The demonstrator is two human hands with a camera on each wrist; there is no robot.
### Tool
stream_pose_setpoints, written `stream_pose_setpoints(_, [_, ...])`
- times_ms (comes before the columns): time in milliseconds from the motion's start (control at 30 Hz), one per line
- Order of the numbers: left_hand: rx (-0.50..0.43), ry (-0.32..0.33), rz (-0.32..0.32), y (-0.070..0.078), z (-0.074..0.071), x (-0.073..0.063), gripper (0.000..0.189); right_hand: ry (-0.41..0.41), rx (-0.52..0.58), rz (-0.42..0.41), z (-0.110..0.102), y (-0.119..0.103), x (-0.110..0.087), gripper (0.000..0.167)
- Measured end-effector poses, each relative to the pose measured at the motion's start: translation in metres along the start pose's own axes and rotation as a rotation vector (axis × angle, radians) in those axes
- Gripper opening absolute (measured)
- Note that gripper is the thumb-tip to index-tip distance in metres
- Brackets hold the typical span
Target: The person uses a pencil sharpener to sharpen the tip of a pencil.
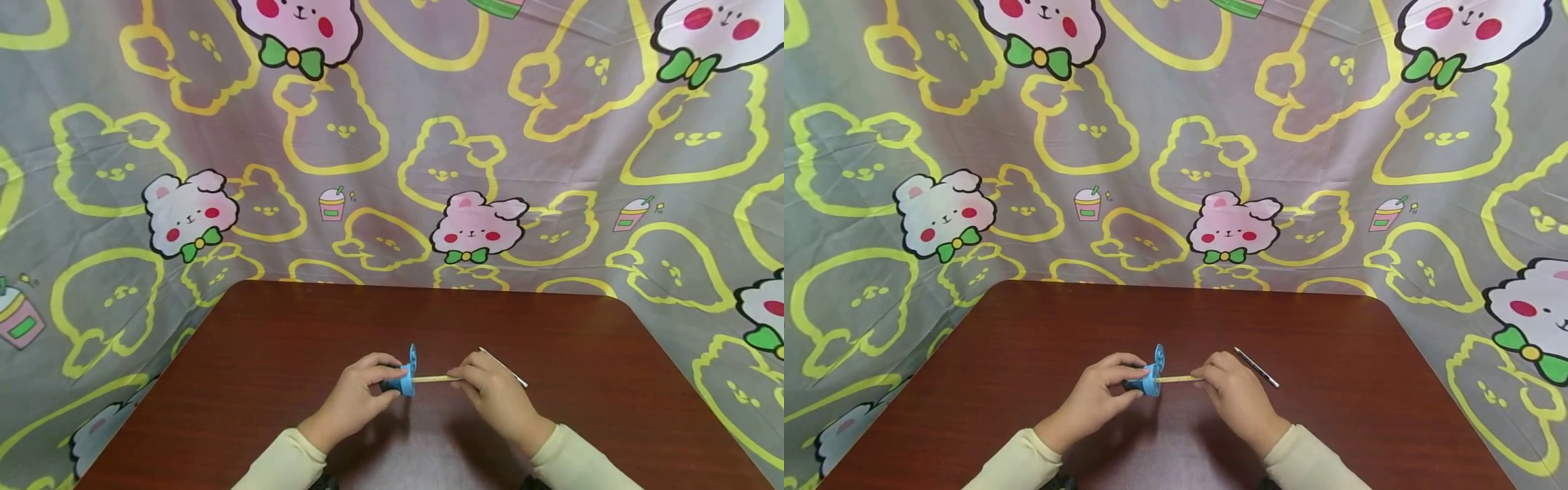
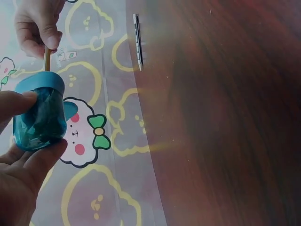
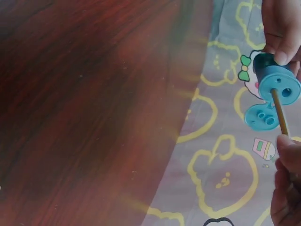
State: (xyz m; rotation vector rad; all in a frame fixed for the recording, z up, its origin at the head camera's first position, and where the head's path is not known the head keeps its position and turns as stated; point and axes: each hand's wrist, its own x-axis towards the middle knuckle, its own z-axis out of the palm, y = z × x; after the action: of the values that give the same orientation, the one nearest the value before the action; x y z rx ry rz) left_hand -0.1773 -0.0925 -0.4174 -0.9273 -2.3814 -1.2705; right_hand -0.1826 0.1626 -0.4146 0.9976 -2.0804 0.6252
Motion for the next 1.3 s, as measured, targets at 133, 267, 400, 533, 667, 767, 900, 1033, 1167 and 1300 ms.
stream_pose_setpoints(133, [0.016, 0.011, 0.073, -0.002, 0.002, -0.002, 0.035, 0.044, 0.030, -0.049, 0.002, 0.000, -0.002, 0.041])
stream_pose_setpoints(267, [0.043, 0.025, 0.181, -0.003, 0.004, -0.003, 0.035, -0.073, 0.133, 0.111, -0.002, -0.003, -0.001, 0.013])
stream_pose_setpoints(400, [0.093, 0.039, 0.272, -0.002, 0.005, -0.002, 0.036, -0.300, 0.298, 0.426, -0.010, -0.005, 0.005, 0.003])
stream_pose_setpoints(533, [0.134, 0.054, 0.321, -0.001, 0.006, 0.000, 0.037, -0.473, 0.380, 0.616, -0.017, -0.002, 0.009, 0.011])
stream_pose_setpoints(667, [0.084, 0.040, 0.256, 0.001, 0.006, 0.000, 0.033, -0.456, 0.285, 0.532, -0.016, -0.002, 0.008, 0.011])
stream_pose_setpoints(767, [0.061, 0.025, 0.205, 0.001, 0.005, 0.001, 0.032, -0.370, 0.200, 0.444, -0.014, -0.005, 0.007, 0.011])
stream_pose_setpoints(900, [0.033, 0.022, 0.132, 0.002, 0.003, 0.002, 0.034, -0.244, 0.100, 0.330, -0.011, -0.005, 0.005, 0.026])
stream_pose_setpoints(1033, [-0.025, 0.033, 0.031, 0.004, 0.001, 0.003, 0.035, -0.113, 0.017, 0.158, -0.007, -0.002, 0.001, 0.032])
stream_pose_setpoints(1167, [-0.072, 0.018, -0.023, 0.006, 0.000, 0.003, 0.033, -0.008, -0.024, 0.010, -0.004, 0.001, -0.002, 0.006])
stream_pose_setpoints(1300, [-0.051, 0.014, 0.017, 0.006, 0.002, 0.001, 0.034, 0.036, -0.044, -0.034, -0.001, 0.001, -0.004, 0.041])
